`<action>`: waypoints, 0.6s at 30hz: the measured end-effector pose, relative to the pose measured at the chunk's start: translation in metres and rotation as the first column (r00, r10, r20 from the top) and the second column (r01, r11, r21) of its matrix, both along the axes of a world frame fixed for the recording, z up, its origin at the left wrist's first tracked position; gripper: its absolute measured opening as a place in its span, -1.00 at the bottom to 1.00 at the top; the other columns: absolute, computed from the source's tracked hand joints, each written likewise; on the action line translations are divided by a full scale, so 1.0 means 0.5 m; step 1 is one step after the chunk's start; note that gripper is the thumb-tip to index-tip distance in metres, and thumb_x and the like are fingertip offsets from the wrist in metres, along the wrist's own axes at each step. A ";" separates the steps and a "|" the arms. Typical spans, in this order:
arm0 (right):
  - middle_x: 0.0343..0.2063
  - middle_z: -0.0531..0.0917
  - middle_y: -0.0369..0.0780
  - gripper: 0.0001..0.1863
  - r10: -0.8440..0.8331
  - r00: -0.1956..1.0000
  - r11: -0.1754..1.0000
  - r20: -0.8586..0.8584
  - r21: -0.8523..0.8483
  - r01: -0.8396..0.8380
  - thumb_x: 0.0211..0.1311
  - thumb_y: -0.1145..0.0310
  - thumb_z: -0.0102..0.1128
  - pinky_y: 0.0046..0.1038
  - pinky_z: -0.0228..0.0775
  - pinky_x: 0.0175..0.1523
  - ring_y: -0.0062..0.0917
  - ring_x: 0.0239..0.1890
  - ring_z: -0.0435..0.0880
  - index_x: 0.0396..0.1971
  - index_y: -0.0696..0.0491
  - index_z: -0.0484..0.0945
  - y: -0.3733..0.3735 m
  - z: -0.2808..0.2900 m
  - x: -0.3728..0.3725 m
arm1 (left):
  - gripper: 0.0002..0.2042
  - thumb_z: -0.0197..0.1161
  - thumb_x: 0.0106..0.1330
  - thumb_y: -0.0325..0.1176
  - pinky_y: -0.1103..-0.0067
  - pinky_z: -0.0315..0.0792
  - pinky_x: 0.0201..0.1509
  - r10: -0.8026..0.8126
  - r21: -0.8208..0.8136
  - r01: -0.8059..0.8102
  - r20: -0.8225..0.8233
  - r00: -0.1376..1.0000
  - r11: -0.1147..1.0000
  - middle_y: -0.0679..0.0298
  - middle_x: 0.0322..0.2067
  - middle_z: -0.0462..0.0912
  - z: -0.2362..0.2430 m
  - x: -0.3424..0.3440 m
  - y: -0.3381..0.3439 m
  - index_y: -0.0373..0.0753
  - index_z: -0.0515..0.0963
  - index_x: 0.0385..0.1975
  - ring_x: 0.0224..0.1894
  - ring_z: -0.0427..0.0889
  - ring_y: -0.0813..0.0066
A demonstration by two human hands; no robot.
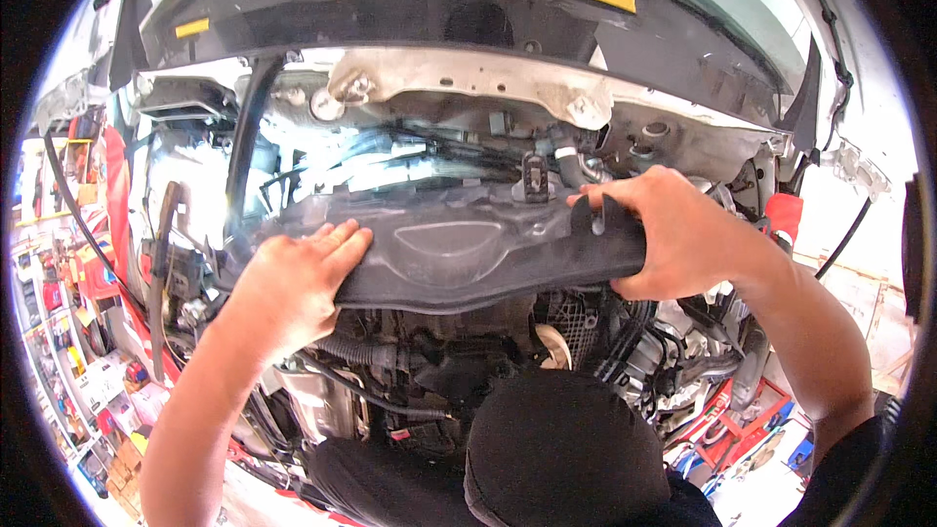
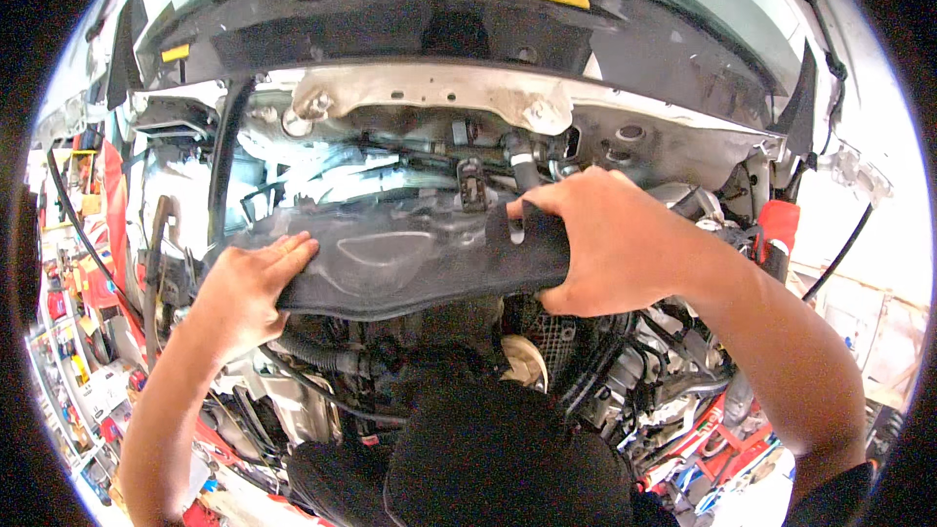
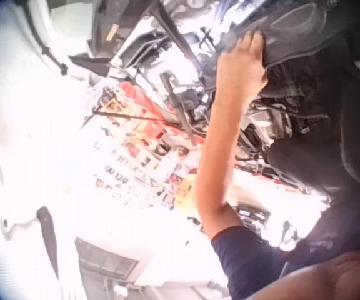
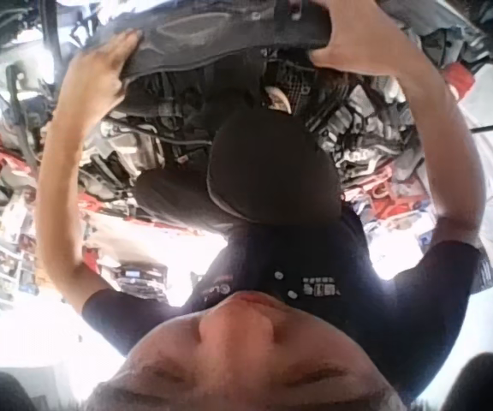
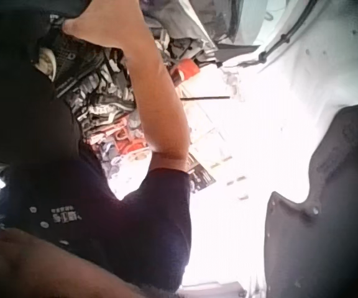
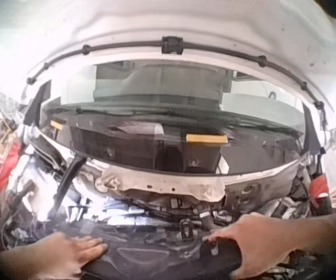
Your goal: The person aligns and fits a plastic cowl panel and trim over the vehicle engine compartment bulkhead by hand.
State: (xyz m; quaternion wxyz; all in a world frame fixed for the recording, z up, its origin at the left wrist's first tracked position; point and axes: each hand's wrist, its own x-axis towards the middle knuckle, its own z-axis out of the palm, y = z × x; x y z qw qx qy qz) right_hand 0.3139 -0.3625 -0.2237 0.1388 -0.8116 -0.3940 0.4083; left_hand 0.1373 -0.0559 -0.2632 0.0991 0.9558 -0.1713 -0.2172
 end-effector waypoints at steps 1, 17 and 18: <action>-0.34 0.66 -0.04 -0.29 0.006 1.000 1.000 -0.018 0.014 -0.006 -0.38 0.29 0.42 -0.36 0.47 -0.16 -0.22 -0.33 0.69 -0.03 0.14 0.52 0.000 0.002 0.005 | -0.29 0.32 -0.12 -0.47 0.41 0.50 0.09 0.005 0.004 -0.005 0.000 1.000 1.000 -0.01 0.18 0.46 -0.005 -0.003 0.001 -0.35 0.33 0.19 0.15 0.55 0.19; 0.18 0.47 -0.14 -0.11 -0.325 0.479 0.786 -0.815 0.049 0.617 0.37 -0.33 -0.35 -0.33 0.15 0.36 -0.44 0.24 0.40 0.25 0.25 0.31 -0.141 -0.314 0.071 | -0.15 0.43 -0.19 -0.45 0.02 -0.02 0.44 0.267 0.001 -0.267 0.056 0.962 0.964 -0.02 0.23 0.38 0.039 -0.014 -0.122 -0.29 0.28 0.27 0.31 0.33 0.05; 0.18 0.47 -0.14 -0.11 -0.313 0.472 0.790 -0.824 0.050 0.611 0.37 -0.33 -0.35 -0.33 0.15 0.36 -0.44 0.24 0.40 0.25 0.25 0.31 -0.128 -0.327 0.069 | -0.26 0.34 -0.05 -0.45 0.06 0.02 0.43 0.289 -0.008 -0.290 0.097 0.952 0.957 -0.04 0.21 0.39 0.042 -0.011 -0.155 -0.29 0.29 0.26 0.29 0.35 0.02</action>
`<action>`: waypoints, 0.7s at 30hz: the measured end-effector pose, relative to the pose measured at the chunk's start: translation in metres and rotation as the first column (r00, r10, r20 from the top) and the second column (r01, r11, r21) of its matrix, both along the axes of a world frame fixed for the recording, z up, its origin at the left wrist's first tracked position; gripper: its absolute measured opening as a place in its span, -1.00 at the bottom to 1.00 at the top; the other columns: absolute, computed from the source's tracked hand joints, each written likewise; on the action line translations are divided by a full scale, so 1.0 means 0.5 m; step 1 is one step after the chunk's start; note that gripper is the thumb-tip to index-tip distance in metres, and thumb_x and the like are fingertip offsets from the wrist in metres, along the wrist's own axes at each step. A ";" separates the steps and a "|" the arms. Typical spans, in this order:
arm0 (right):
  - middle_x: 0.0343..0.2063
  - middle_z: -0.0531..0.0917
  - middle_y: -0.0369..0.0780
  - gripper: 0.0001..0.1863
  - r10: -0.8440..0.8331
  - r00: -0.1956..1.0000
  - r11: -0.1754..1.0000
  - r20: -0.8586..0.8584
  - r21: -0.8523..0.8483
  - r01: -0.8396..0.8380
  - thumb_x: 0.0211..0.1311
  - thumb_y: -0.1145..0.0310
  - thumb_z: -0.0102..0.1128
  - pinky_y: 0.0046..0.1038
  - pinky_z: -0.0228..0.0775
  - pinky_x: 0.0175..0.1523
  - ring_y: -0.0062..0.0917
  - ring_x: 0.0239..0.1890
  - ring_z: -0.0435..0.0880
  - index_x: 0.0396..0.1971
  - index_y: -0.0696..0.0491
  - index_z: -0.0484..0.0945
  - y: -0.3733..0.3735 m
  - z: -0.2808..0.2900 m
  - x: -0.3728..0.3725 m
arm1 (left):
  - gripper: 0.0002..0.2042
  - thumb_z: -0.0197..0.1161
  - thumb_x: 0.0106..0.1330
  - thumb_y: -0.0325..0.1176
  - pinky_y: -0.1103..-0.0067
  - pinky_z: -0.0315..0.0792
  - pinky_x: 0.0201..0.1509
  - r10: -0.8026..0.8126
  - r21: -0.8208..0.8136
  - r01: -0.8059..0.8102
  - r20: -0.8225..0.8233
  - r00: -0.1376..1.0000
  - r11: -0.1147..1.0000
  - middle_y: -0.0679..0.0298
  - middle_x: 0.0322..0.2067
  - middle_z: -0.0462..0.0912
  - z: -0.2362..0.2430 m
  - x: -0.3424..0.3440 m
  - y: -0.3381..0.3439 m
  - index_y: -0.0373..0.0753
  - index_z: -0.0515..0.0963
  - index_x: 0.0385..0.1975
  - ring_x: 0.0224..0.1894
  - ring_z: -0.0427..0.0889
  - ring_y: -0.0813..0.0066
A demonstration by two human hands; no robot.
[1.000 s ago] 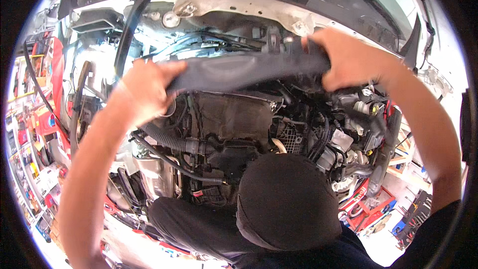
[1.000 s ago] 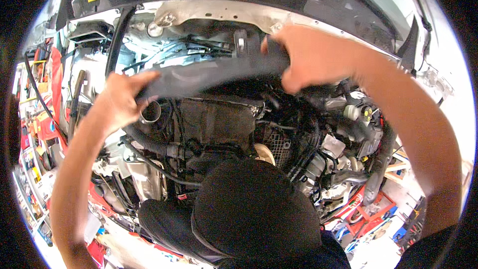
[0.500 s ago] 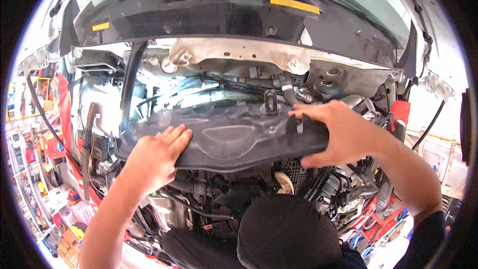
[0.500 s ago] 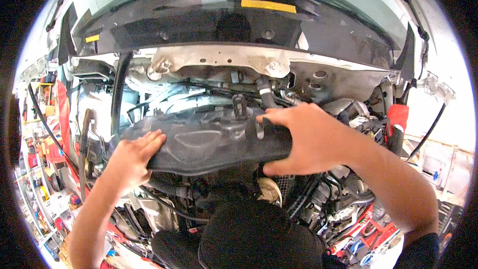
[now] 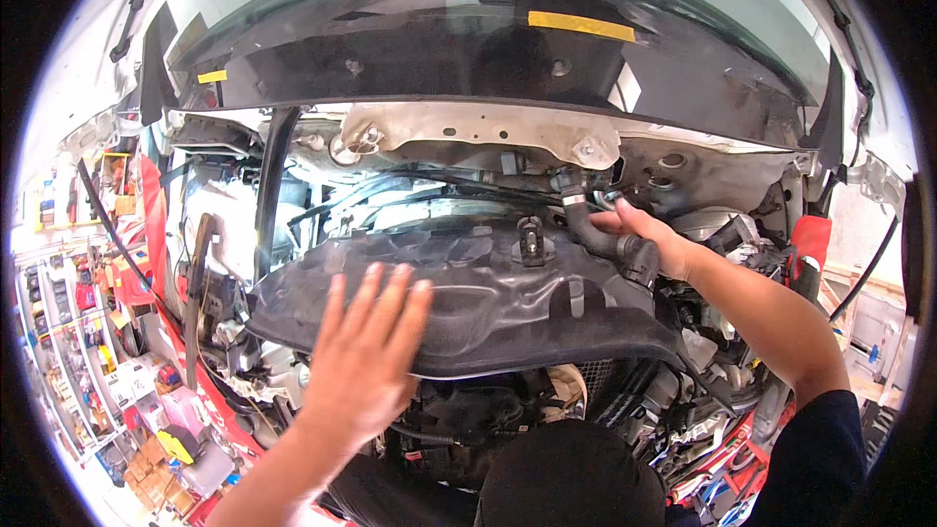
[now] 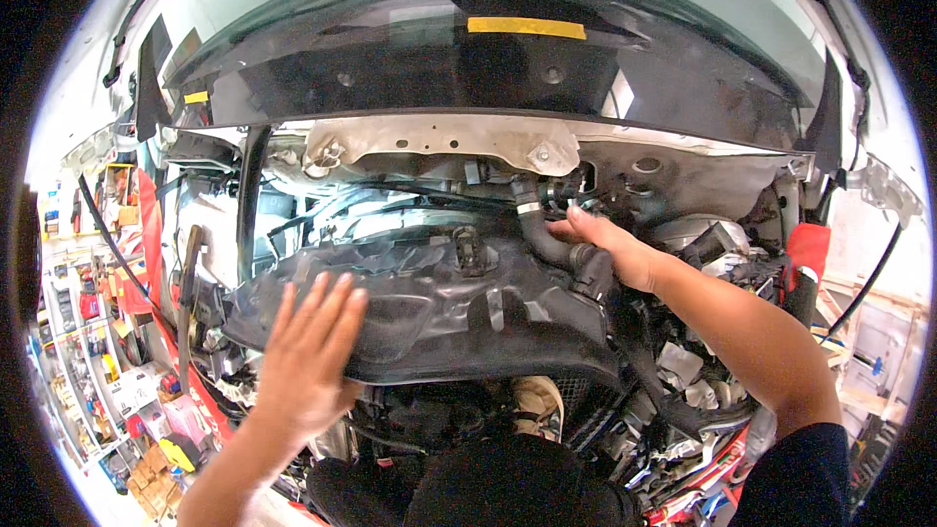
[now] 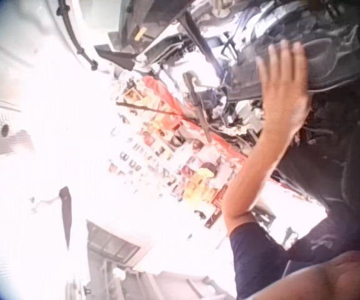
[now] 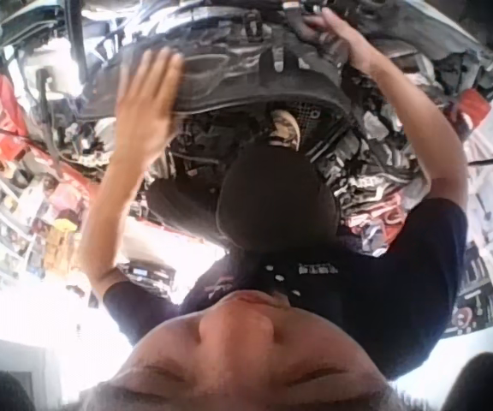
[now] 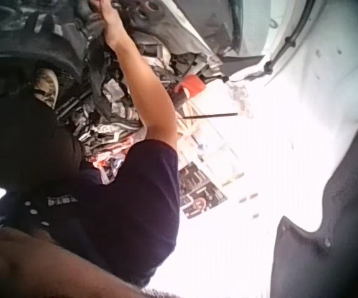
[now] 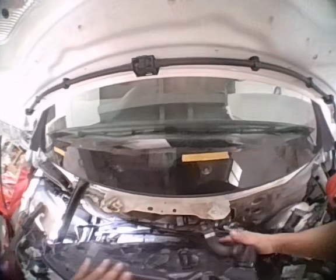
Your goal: The person aligns and fits a plastic cowl panel and trim over the vehicle engine compartment bulkhead by hand.
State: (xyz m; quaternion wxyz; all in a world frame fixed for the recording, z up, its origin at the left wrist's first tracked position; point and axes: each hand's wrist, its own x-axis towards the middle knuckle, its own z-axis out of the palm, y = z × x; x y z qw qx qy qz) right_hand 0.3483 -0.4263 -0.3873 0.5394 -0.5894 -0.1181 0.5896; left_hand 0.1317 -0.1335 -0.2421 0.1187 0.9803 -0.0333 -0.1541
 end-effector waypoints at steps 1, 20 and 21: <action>0.15 0.49 -0.12 -0.12 -0.055 0.983 0.998 -0.177 -0.032 0.050 0.37 -0.33 -0.35 -0.35 0.19 0.34 -0.45 0.21 0.44 0.24 0.25 0.31 0.012 -0.012 -0.001 | -0.33 0.27 0.02 -0.45 0.09 0.08 0.41 -0.040 0.033 0.040 -0.023 0.999 0.999 -0.04 0.20 0.40 -0.009 0.005 -0.010 -0.29 0.31 0.25 0.27 0.37 0.01; -0.13 0.65 -0.17 -0.62 0.193 0.923 0.966 -0.334 -0.099 -0.238 0.15 0.33 0.27 -0.40 0.38 0.16 -0.45 -0.06 0.61 -0.04 0.18 0.58 0.000 -0.094 0.013 | -0.34 0.31 -0.05 -0.41 0.42 0.47 0.17 -0.431 0.002 0.442 -0.214 0.877 0.897 -0.14 0.23 0.35 -0.006 0.079 0.044 -0.33 0.37 0.19 0.17 0.49 -0.05; -0.12 0.65 -0.17 -0.61 0.412 0.903 0.898 0.123 0.114 -0.425 0.15 0.34 0.27 -0.41 0.38 0.15 -0.47 -0.06 0.61 -0.03 0.18 0.58 -0.013 -0.123 0.024 | -0.31 0.34 -0.08 -0.41 0.42 0.46 0.18 -0.411 -0.007 0.420 -0.222 0.884 0.907 -0.13 0.24 0.34 -0.007 0.087 0.046 -0.30 0.37 0.20 0.19 0.48 -0.02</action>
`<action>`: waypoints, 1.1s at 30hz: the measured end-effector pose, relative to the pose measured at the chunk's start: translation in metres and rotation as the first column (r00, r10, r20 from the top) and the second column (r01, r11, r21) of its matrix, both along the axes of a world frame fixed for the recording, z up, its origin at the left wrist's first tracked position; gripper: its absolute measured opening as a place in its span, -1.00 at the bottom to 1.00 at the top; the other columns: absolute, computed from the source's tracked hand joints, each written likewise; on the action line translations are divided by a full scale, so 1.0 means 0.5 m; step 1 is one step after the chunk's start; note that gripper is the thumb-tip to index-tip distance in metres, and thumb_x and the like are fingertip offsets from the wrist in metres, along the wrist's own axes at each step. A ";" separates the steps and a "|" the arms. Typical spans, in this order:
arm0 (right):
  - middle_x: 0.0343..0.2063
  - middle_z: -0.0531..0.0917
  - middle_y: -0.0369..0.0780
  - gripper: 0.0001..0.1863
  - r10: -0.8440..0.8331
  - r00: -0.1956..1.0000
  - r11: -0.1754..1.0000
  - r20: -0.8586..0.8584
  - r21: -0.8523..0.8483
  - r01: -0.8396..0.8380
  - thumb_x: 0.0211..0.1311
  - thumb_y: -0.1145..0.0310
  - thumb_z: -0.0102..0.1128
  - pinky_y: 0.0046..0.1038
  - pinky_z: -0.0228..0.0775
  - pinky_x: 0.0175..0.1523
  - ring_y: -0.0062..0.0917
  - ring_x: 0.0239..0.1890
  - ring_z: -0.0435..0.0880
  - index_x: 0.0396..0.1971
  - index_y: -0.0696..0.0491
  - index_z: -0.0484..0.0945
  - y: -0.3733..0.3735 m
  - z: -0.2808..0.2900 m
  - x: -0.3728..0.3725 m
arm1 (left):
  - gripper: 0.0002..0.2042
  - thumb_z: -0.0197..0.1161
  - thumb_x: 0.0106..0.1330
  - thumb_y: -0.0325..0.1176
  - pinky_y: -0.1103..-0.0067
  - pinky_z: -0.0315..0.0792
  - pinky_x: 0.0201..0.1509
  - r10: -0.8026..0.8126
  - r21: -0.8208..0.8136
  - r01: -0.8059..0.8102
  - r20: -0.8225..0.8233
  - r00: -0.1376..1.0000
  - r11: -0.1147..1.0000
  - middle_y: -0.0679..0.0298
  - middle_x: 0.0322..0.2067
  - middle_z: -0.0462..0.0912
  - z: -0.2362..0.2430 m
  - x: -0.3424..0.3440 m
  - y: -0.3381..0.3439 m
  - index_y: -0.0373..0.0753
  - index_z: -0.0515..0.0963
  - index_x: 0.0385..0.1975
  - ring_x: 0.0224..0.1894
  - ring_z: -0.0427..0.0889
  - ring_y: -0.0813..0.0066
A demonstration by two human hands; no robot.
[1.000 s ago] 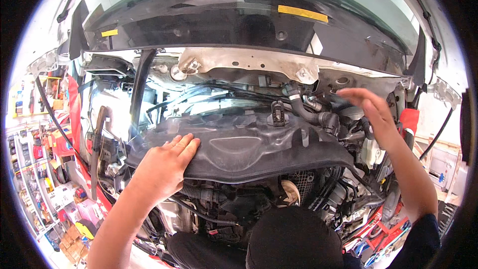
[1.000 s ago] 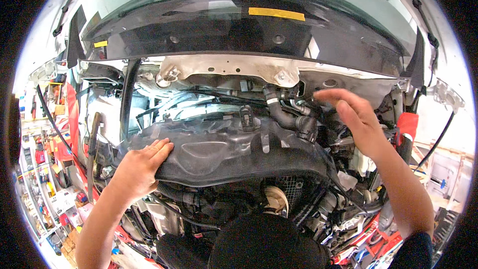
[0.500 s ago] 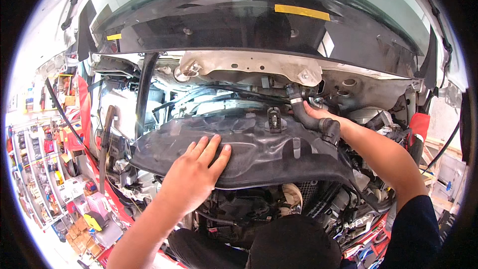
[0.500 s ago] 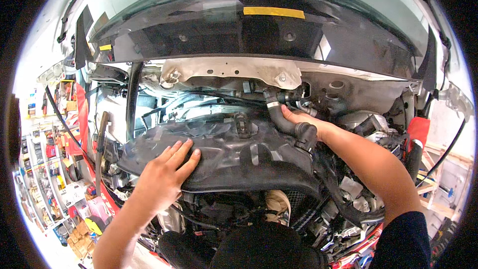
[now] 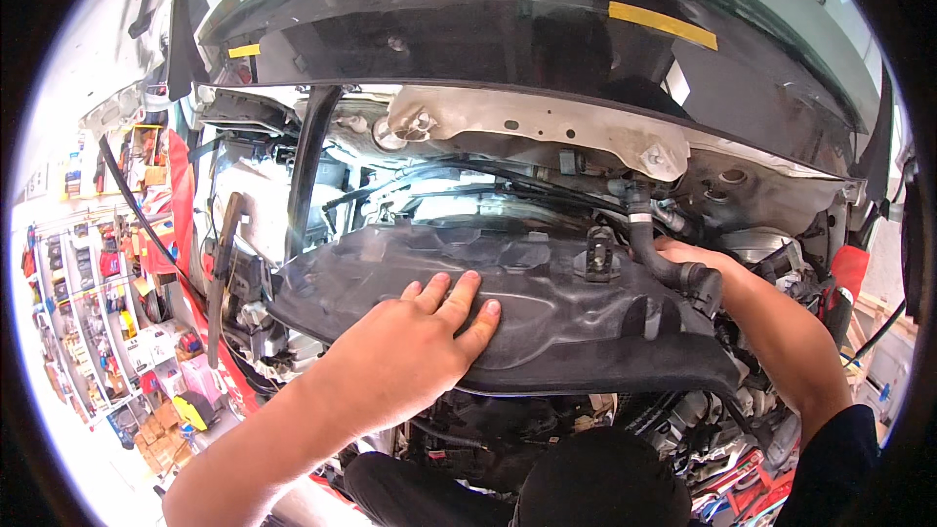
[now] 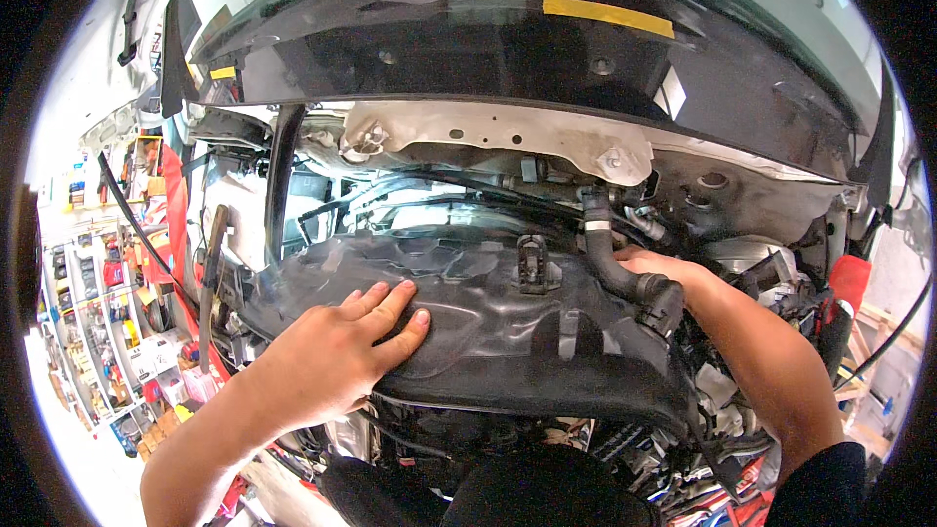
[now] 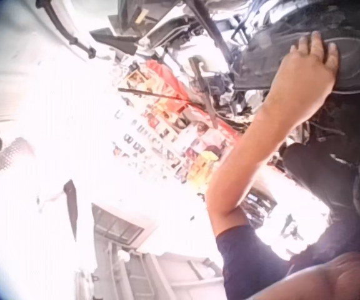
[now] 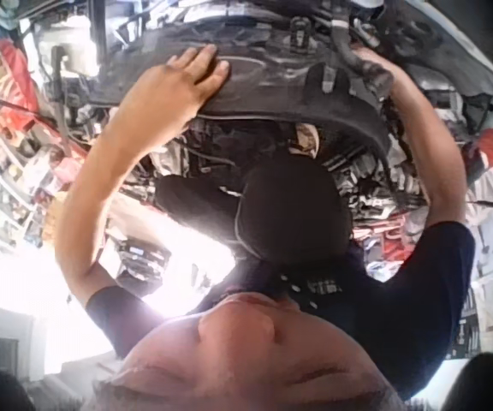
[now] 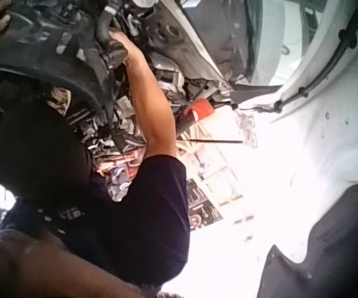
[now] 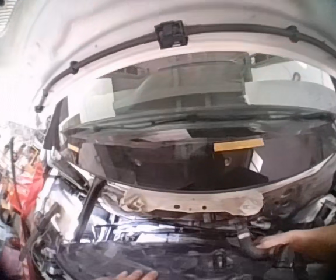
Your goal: The person aligns and fits a plastic cowl panel and trim over the vehicle engine compartment bulkhead by hand.
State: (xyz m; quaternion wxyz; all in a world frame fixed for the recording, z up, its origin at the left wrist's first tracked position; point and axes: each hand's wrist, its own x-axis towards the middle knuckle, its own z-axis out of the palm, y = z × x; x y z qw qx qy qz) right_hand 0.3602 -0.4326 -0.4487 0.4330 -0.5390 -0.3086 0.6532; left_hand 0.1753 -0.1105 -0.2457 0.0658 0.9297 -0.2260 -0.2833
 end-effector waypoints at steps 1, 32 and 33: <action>-0.12 0.65 -0.17 -0.59 0.120 0.914 0.921 0.387 0.301 -0.248 0.14 0.34 0.26 -0.42 0.39 0.14 -0.49 -0.07 0.60 -0.01 0.18 0.58 -0.015 -0.027 0.010 | -0.31 0.34 -0.08 -0.41 0.42 0.46 0.18 -0.004 -0.004 0.004 0.000 1.000 1.000 -0.13 0.24 0.34 0.003 0.008 0.009 -0.30 0.37 0.20 0.19 0.48 -0.02; -0.05 0.63 -0.11 -0.70 -0.187 0.584 0.766 0.790 -0.255 0.590 0.17 0.39 0.25 -0.31 0.37 0.13 -0.30 -0.02 0.61 -0.09 0.14 0.57 -0.124 0.480 -0.095 | -0.27 0.32 -0.02 -0.43 0.29 0.52 0.05 -0.019 0.033 0.019 -0.011 1.000 0.999 0.03 0.32 0.27 -0.074 0.130 -0.002 -0.10 0.32 0.29 0.16 0.53 0.20; -0.13 0.65 -0.14 -0.73 0.080 0.511 0.751 0.856 -0.388 0.534 0.16 0.42 0.23 -0.33 0.37 0.05 -0.29 -0.09 0.60 -0.12 0.10 0.58 -0.116 0.489 -0.083 | -0.29 0.32 -0.03 -0.43 0.30 0.54 0.01 -0.022 0.013 0.022 0.016 1.000 1.000 0.04 0.31 0.29 -0.076 0.138 -0.013 -0.11 0.35 0.26 0.10 0.58 0.21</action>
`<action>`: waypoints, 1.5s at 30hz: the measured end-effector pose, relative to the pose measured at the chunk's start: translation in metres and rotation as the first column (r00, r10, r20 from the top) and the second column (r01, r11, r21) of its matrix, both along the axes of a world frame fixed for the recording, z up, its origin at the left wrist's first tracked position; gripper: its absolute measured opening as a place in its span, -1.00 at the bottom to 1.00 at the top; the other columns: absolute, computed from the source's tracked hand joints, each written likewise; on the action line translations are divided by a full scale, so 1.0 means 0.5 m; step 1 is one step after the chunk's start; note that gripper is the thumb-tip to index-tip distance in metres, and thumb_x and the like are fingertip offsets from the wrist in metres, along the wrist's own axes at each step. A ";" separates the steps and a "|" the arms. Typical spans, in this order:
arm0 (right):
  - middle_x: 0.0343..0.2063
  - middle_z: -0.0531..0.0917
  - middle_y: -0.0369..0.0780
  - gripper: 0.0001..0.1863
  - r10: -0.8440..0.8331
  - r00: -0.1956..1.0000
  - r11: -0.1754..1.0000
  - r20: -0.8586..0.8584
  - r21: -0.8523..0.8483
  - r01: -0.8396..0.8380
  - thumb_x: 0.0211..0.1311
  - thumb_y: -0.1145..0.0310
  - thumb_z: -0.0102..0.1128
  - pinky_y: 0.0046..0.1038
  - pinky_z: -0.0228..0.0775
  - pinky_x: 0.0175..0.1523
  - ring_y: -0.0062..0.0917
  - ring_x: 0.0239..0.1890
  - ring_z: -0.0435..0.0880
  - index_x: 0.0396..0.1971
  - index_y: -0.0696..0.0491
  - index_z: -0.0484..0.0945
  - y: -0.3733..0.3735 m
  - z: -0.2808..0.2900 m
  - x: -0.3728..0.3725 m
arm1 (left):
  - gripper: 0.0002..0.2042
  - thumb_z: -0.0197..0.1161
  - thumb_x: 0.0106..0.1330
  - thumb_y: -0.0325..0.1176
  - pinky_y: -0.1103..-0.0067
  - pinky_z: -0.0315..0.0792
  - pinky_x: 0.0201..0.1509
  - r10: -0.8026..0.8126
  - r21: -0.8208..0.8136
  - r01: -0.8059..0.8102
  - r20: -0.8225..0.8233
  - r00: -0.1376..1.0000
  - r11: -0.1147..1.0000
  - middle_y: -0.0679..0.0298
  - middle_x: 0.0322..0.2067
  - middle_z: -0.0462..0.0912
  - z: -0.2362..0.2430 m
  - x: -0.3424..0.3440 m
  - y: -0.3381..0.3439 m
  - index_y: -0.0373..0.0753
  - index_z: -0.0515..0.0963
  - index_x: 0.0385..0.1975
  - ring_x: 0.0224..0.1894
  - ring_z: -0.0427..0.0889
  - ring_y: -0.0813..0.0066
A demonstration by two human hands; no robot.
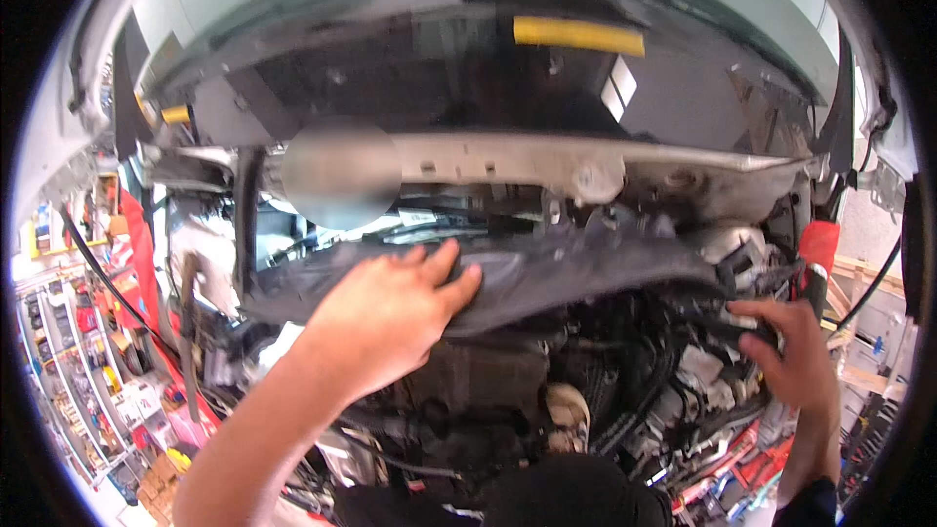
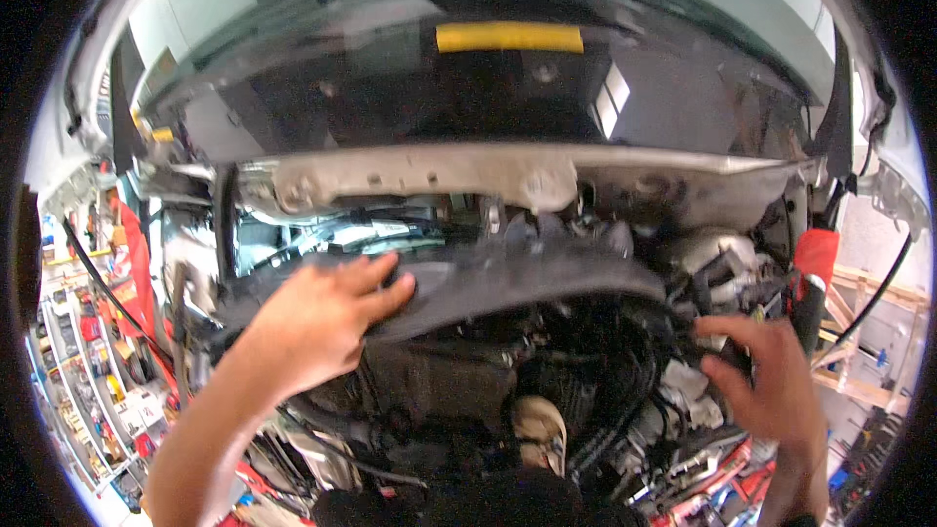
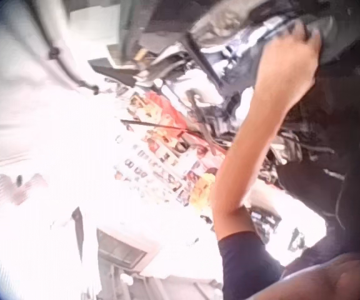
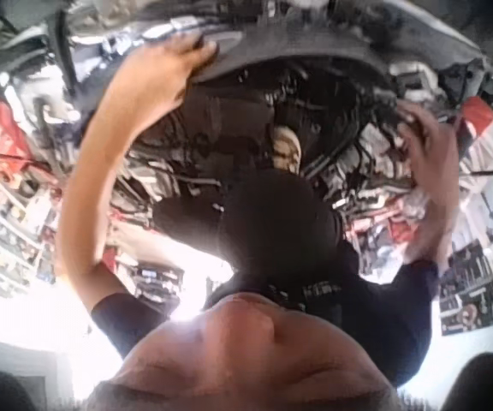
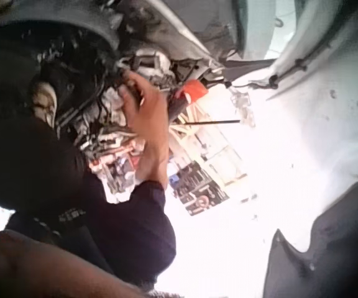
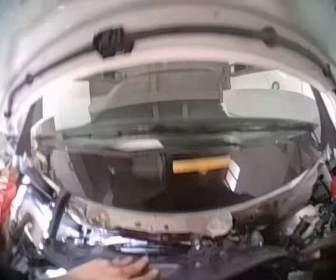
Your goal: The person aligns and fits a plastic cowl panel and trim over the vehicle engine compartment bulkhead by hand.
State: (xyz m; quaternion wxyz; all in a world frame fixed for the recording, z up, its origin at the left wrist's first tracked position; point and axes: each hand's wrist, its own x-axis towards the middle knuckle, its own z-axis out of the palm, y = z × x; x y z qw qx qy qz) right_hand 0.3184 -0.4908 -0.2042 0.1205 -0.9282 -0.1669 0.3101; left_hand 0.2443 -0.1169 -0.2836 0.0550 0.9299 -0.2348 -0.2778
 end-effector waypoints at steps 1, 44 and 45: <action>-0.18 0.64 -0.14 -0.76 0.024 1.000 1.000 0.021 0.013 -0.024 0.17 0.43 0.22 -0.33 0.35 0.01 -0.27 -0.14 0.56 -0.14 0.08 0.58 -0.001 -0.005 0.004 | -0.33 0.32 -0.03 -0.45 0.31 0.54 0.00 0.036 -0.004 -0.036 -0.011 0.999 0.999 0.06 0.27 0.35 0.005 0.012 -0.012 -0.13 0.40 0.22 0.04 0.61 0.20; -0.44 0.63 0.00 -0.88 0.194 0.916 0.974 0.352 0.041 -0.221 0.21 0.50 0.18 -0.23 0.42 -0.23 -0.07 -0.39 0.60 -0.29 0.22 0.57 0.022 -0.069 -0.128 | -0.60 0.37 -0.13 -0.50 0.38 0.50 -0.28 0.301 -0.333 -0.187 0.334 0.893 0.924 0.12 -0.45 0.64 -0.051 -0.066 0.118 -0.21 0.59 -0.17 -0.42 0.64 0.11; -0.45 0.62 0.02 -0.89 0.103 0.965 0.989 0.242 0.081 -0.126 0.21 0.51 0.17 -0.21 0.40 -0.24 -0.05 -0.38 0.59 -0.30 0.22 0.56 0.042 -0.057 -0.125 | -0.59 0.37 -0.13 -0.49 0.38 0.50 -0.25 0.287 -0.315 -0.183 0.322 0.902 0.931 0.11 -0.41 0.65 -0.047 -0.059 0.126 -0.22 0.59 -0.17 -0.42 0.64 0.11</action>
